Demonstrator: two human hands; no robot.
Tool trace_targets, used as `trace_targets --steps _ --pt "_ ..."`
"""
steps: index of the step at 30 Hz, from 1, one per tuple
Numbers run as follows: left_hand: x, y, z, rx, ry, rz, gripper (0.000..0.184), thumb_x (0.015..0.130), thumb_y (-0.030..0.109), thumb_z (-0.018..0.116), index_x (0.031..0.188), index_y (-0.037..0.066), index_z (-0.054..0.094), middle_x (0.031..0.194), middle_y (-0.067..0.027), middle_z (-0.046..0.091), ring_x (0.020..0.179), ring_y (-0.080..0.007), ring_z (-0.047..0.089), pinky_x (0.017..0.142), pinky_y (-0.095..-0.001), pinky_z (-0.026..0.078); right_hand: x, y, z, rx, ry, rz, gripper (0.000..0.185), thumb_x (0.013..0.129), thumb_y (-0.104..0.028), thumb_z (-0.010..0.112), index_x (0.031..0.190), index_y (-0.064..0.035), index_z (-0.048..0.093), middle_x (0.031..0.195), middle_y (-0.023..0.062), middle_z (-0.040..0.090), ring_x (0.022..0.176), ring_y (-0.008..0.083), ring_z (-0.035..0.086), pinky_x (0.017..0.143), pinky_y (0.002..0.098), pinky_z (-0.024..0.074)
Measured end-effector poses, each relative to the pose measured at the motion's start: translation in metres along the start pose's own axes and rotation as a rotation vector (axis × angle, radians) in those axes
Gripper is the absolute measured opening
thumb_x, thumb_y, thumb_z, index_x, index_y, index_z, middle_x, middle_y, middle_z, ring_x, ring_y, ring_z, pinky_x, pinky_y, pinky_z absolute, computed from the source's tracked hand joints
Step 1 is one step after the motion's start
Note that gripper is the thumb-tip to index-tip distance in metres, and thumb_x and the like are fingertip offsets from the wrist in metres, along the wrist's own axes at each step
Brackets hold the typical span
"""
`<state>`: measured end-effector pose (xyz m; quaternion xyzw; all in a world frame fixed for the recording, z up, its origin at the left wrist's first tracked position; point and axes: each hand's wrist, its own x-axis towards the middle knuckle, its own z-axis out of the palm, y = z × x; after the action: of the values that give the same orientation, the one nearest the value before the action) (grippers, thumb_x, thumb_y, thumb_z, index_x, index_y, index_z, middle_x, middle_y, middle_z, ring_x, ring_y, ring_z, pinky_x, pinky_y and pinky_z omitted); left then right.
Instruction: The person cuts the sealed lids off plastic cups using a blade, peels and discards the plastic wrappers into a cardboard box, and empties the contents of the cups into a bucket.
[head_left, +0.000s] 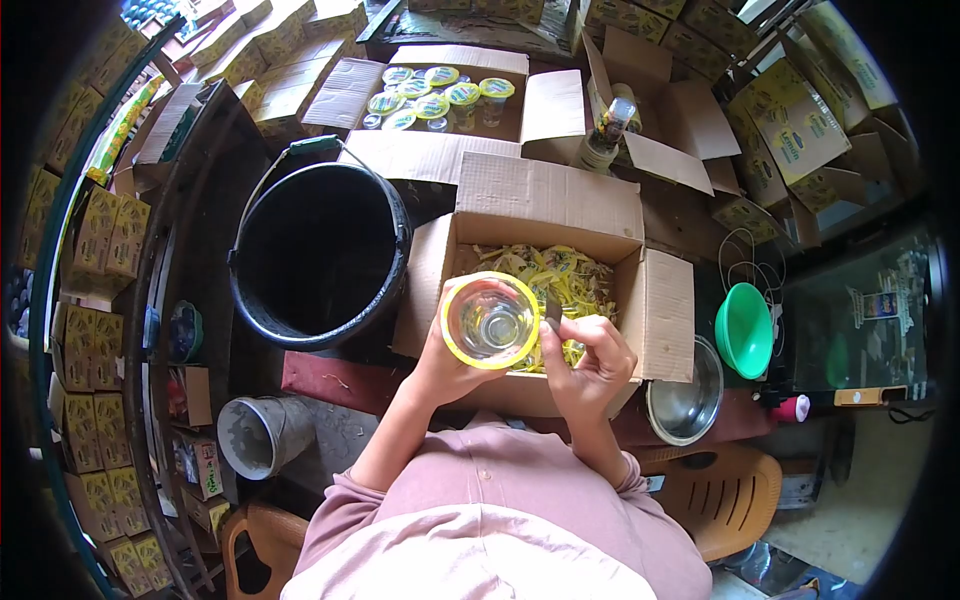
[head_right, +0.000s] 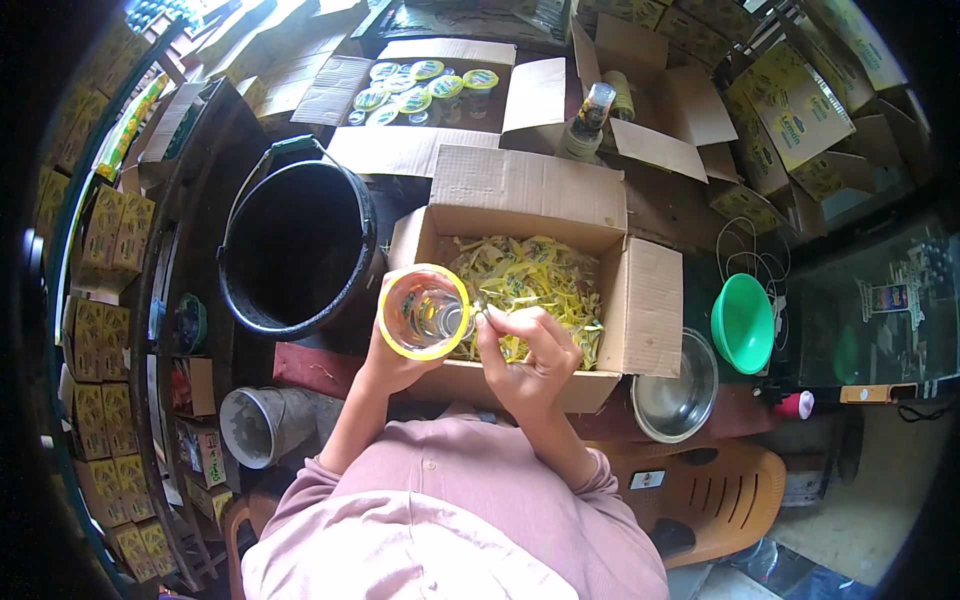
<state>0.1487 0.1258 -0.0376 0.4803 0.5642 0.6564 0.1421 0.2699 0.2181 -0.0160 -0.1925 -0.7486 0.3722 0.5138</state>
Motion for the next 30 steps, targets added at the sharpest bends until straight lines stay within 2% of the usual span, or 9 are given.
trace_targets --steps 4,10,13,16,18,20,21,30 --pt "-0.003 -0.003 0.003 -0.072 -0.009 -0.019 0.066 0.058 0.006 0.076 0.114 0.002 0.043 0.106 -0.0104 0.049 0.1 -0.0216 0.053 0.087 -0.0326 0.043 -0.002 -0.001 0.001 -0.03 -0.001 -0.029 0.017 0.062 0.007 0.068 0.076 -0.0022 0.064 0.065 0.0076 0.06 0.057 0.015 0.059 0.051 0.0233 0.044" --pt "-0.002 0.003 0.001 -0.057 -0.139 -0.042 0.066 0.057 0.007 0.078 0.114 0.003 0.044 0.108 -0.0105 0.048 0.102 -0.0223 0.05 0.089 -0.0334 0.042 0.004 0.001 0.002 -0.051 -0.001 -0.04 0.016 0.063 0.008 0.068 0.075 -0.0012 0.063 0.066 0.008 0.06 0.058 0.015 0.059 0.052 0.0239 0.0449" --pt "-0.001 -0.001 -0.001 -0.083 -0.122 0.014 0.068 0.056 0.007 0.078 0.114 0.004 0.044 0.106 -0.0096 0.048 0.101 -0.0218 0.049 0.089 -0.0323 0.041 0.005 0.0 0.004 -0.01 0.046 0.001 0.015 0.063 0.008 0.068 0.075 0.0001 0.063 0.066 0.0084 0.06 0.059 0.0145 0.059 0.053 0.0241 0.0451" --pt "-0.007 -0.01 0.005 -0.331 0.0 -0.145 0.067 0.055 0.008 0.079 0.113 0.005 0.045 0.106 -0.0081 0.046 0.103 -0.02 0.046 0.088 -0.031 0.041 0.004 0.0 -0.001 -0.052 0.048 0.04 0.015 0.064 0.008 0.067 0.076 0.0011 0.062 0.067 0.0088 0.06 0.06 0.0141 0.058 0.054 0.0239 0.0453" --pt "-0.008 -0.011 0.002 -0.373 -0.046 -0.275 0.065 0.058 0.004 0.078 0.112 0.007 0.042 0.109 -0.0064 0.042 0.106 -0.017 0.043 0.087 -0.0304 0.041 0.004 -0.002 -0.003 -0.042 0.049 0.041 0.016 0.064 0.009 0.067 0.077 0.0011 0.062 0.067 0.0088 0.059 0.06 0.0146 0.058 0.054 0.024 0.0455" --pt "-0.01 -0.018 0.009 -0.504 0.061 -0.179 0.065 0.059 0.002 0.076 0.112 0.008 0.039 0.11 -0.0059 0.041 0.106 -0.0161 0.043 0.086 -0.03 0.041 0.003 -0.003 -0.004 -0.043 0.055 0.017 0.017 0.063 0.009 0.067 0.078 0.0009 0.062 0.066 0.0087 0.059 0.06 0.0148 0.058 0.054 0.0239 0.0454" --pt "-0.007 -0.016 0.007 -0.51 0.031 -0.178 0.066 0.06 -0.001 0.074 0.113 0.009 0.035 0.11 -0.0062 0.041 0.106 -0.016 0.043 0.087 -0.0302 0.041 0.003 -0.004 -0.004 -0.049 0.059 -0.007 0.017 0.063 0.009 0.067 0.078 0.0007 0.062 0.066 0.0085 0.059 0.059 0.0147 0.058 0.053 0.0239 0.0454" --pt "-0.007 -0.015 0.008 -0.302 0.028 -0.056 0.069 0.06 0.005 0.079 0.114 0.009 0.036 0.108 -0.0061 0.041 0.104 -0.0156 0.045 0.084 -0.0293 0.042 -0.004 -0.01 0.008 0.007 -0.019 -0.064 0.018 0.063 0.008 0.067 0.078 -0.0008 0.062 0.064 0.0076 0.058 0.056 0.0138 0.057 0.05 0.0238 0.0447"
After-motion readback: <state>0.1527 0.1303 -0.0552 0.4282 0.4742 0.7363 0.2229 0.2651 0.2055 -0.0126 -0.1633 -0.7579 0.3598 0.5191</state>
